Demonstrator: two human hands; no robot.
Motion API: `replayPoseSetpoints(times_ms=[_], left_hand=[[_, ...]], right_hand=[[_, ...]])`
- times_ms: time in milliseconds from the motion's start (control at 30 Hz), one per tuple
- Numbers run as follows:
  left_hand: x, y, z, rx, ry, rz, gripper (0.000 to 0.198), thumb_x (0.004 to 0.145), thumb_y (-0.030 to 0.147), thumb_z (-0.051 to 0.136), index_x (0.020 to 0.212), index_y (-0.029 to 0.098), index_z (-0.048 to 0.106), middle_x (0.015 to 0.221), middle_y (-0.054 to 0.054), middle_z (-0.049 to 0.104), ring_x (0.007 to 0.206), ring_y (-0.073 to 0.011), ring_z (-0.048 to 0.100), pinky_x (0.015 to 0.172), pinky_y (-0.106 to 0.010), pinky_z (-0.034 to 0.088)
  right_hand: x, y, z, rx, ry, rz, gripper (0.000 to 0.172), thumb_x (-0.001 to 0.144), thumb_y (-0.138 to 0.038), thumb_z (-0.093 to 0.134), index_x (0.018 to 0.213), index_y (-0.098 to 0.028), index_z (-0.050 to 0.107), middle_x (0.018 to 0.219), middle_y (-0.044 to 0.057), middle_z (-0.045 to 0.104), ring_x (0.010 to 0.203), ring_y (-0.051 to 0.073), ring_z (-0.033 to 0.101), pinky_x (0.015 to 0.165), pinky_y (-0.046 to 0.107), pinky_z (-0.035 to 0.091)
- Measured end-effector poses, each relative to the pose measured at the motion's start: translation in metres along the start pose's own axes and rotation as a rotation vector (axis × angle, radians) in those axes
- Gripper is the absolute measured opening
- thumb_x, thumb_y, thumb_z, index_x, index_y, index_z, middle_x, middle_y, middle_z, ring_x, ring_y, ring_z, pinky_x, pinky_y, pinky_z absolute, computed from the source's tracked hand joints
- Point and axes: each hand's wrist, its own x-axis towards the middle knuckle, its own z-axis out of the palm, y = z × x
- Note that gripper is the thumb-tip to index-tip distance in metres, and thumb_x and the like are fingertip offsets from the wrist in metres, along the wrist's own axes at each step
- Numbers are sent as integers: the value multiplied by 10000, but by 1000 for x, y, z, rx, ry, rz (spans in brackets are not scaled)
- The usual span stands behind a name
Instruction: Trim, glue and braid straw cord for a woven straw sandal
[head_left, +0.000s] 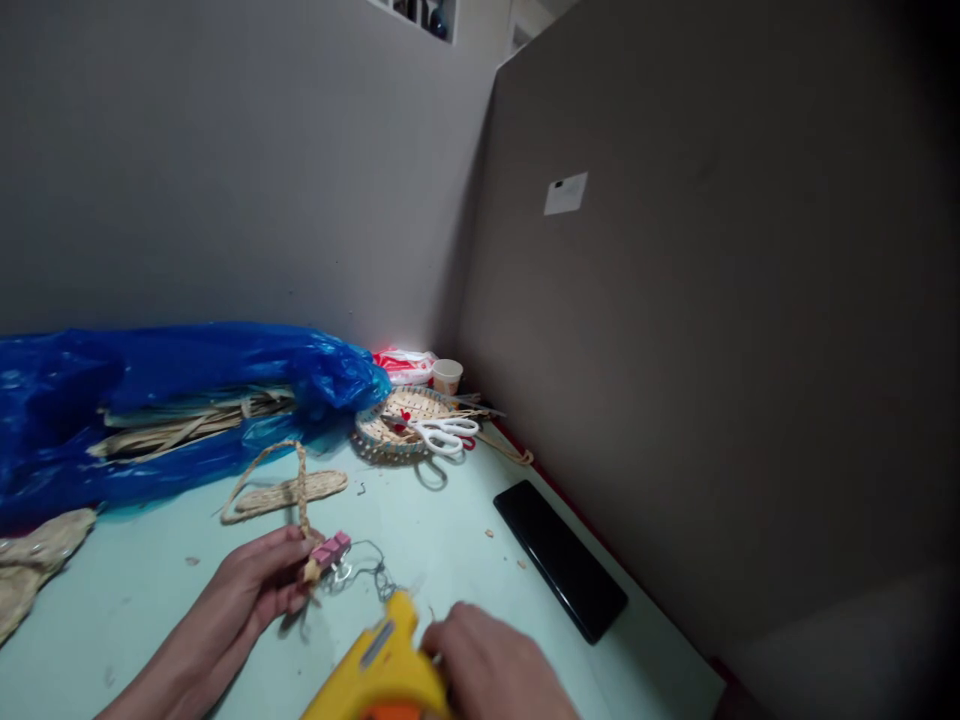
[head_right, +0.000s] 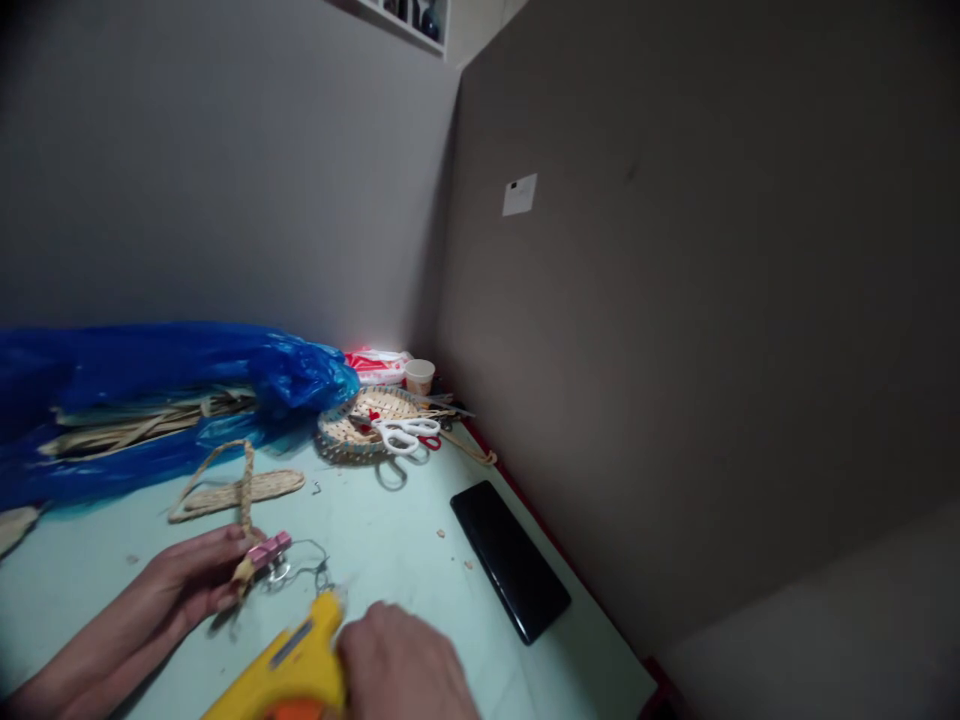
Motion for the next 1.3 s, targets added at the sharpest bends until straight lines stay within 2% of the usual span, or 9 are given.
replayPoseSetpoints(times_ms=[167,300,500,733,900,1033,1100,1200,1300], left_hand=[[-13,9,3,-16,-107,25,59,728,139,737,711,120,683,631,-24,653,473,-65,498,428,-146,409],[-20,10,5,0,-138,39,131,733,179,744,706,138,623,563,38,535,416,-37,368,374,-138,298],[-27,-2,-1,22,-156,50,108,779,200,718,759,126,642,643,-4,601,417,-22,346,372,-127,280],[-28,2,-9,-97,-50,-14,60,757,95,704,793,139,683,770,-58,684,488,-56,513,399,-117,414],[-30,15,-9,-203,25,-13,135,762,31,609,756,132,699,823,-77,702,496,-75,556,386,-140,456],[-32,17,-9,-231,16,-25,148,775,14,585,749,103,700,765,-68,685,462,-63,539,388,-143,467],[-34,16,-10,-234,7,-29,147,782,7,583,770,93,701,774,-70,687,469,-62,548,429,-156,504],[-38,14,-12,-233,-2,-24,154,790,-3,583,831,86,701,828,-89,700,496,-70,578,431,-153,506],[-42,12,-13,-235,-27,-10,129,809,11,586,823,89,688,772,-71,683,496,-77,588,420,-151,496]], right_hand=[[-6,23,-47,149,296,117,187,967,-307,358,1101,-216,453,888,54,603,744,182,624,674,311,524],[19,40,-37,-86,358,189,192,947,-257,349,1091,-173,442,835,70,604,680,207,630,623,332,509],[58,47,-24,-303,351,162,152,866,-178,392,967,-142,498,737,80,583,611,227,558,527,312,400],[81,58,-17,-429,316,159,328,902,-201,467,1189,-46,495,963,191,602,869,301,541,737,399,429],[59,43,-27,-366,258,3,295,972,-208,388,1188,-77,541,1163,198,580,1020,311,522,869,458,432],[32,22,-28,-232,84,-227,327,994,-241,399,1279,-136,520,1274,99,593,1122,205,549,1006,324,431],[16,11,-25,-185,-11,-295,395,992,-307,431,1333,-115,489,1348,123,560,1237,246,498,1065,375,403],[-9,-2,-19,-188,-38,-345,462,981,-346,458,1373,-102,456,1385,163,533,1273,311,471,1028,440,444],[-33,-8,-10,-145,6,-470,334,985,-259,422,1249,-94,543,1189,167,649,1049,277,593,882,371,525]])
